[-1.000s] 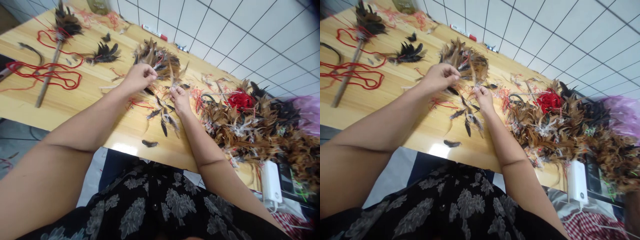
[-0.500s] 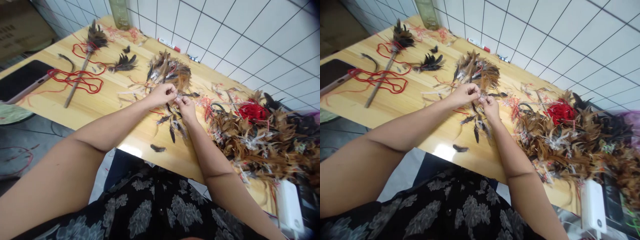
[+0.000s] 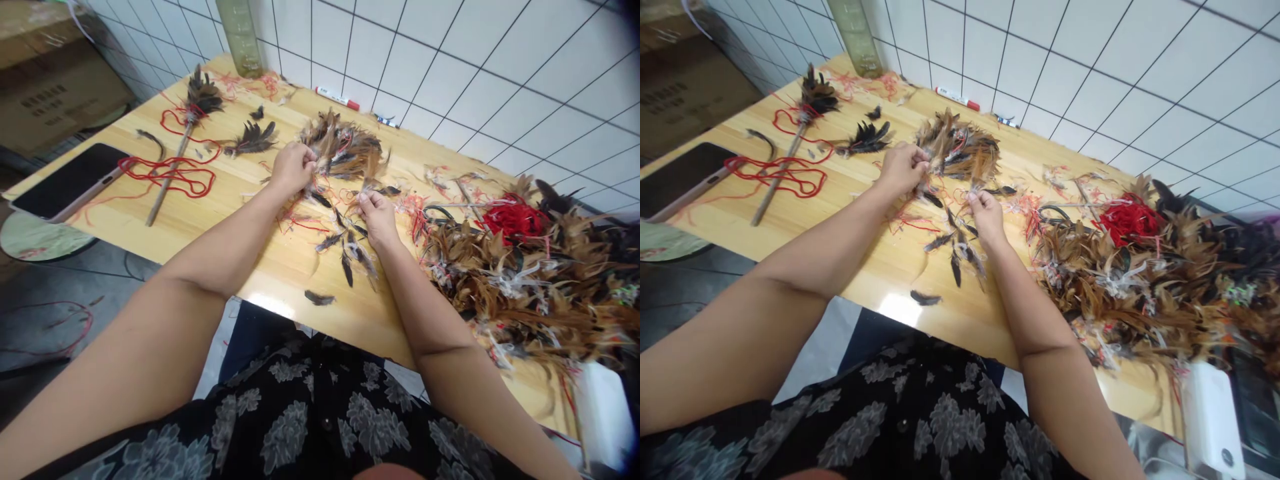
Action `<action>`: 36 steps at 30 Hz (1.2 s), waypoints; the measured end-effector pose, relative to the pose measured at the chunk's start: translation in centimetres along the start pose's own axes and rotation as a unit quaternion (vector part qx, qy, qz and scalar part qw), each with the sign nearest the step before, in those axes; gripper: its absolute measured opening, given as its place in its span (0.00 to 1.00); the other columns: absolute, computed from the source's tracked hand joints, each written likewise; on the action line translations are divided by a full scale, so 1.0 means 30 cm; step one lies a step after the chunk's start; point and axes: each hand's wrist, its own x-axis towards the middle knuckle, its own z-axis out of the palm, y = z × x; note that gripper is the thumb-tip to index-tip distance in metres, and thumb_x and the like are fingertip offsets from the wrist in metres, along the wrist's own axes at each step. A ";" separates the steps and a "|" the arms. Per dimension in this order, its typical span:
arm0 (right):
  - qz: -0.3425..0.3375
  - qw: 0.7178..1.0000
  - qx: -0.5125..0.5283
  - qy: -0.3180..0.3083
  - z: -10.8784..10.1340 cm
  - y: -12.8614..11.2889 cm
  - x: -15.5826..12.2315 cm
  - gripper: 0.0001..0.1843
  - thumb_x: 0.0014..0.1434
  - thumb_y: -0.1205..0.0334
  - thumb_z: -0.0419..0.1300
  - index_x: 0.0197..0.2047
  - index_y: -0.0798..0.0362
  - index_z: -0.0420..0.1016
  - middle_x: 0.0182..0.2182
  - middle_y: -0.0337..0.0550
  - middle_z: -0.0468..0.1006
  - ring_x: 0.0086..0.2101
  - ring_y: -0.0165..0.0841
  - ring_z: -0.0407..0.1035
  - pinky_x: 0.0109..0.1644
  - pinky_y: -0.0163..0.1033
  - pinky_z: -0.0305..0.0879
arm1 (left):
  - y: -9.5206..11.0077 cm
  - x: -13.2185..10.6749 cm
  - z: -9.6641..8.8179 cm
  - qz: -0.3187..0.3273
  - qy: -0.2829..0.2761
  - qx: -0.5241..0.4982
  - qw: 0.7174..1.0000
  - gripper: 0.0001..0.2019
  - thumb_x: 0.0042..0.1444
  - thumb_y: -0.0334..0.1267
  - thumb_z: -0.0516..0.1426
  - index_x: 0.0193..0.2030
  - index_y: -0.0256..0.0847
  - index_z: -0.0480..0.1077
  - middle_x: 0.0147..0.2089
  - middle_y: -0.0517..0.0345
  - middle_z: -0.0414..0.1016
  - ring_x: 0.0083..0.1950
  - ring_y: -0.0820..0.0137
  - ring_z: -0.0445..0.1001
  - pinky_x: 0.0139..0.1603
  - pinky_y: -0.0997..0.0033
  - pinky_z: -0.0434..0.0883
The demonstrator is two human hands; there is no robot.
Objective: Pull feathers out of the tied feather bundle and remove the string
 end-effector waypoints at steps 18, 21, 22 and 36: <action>-0.012 1.000 -0.007 0.009 0.006 0.003 -0.006 0.19 0.65 0.49 0.77 0.34 0.51 0.77 0.26 0.30 0.76 0.25 0.23 0.63 0.37 0.33 0.63 | 0.150 -0.114 0.034 -0.080 -0.084 -0.257 0.959 0.11 0.62 0.26 0.64 0.36 0.45 0.68 0.31 0.63 0.72 0.31 0.70 0.68 0.39 0.69 0.70; -0.025 0.999 -0.030 0.009 0.008 0.015 -0.002 0.18 0.65 0.48 0.78 0.34 0.50 0.78 0.24 0.30 0.74 0.27 0.26 0.65 0.38 0.35 0.65 | 0.187 -0.154 0.056 -0.103 -0.145 -0.308 0.935 0.12 0.63 0.26 0.66 0.36 0.44 0.68 0.30 0.63 0.73 0.30 0.72 0.71 0.37 0.70 0.71; -0.030 0.999 -0.042 0.009 0.009 0.021 0.001 0.19 0.64 0.47 0.78 0.33 0.50 0.79 0.24 0.31 0.74 0.28 0.27 0.66 0.39 0.36 0.65 | 0.193 -0.164 0.062 -0.104 -0.156 -0.313 0.931 0.12 0.62 0.27 0.67 0.36 0.44 0.68 0.30 0.62 0.74 0.31 0.71 0.73 0.38 0.70 0.72; -0.075 0.990 -0.114 -0.026 0.002 0.063 0.020 0.22 0.64 0.46 0.80 0.29 0.49 0.79 0.30 0.37 0.75 0.37 0.32 0.66 0.45 0.38 0.68 | 0.192 -0.188 0.114 -0.051 -0.145 -0.229 0.961 0.15 0.58 0.28 0.70 0.37 0.44 0.66 0.32 0.63 0.72 0.39 0.65 0.80 0.45 0.65 0.75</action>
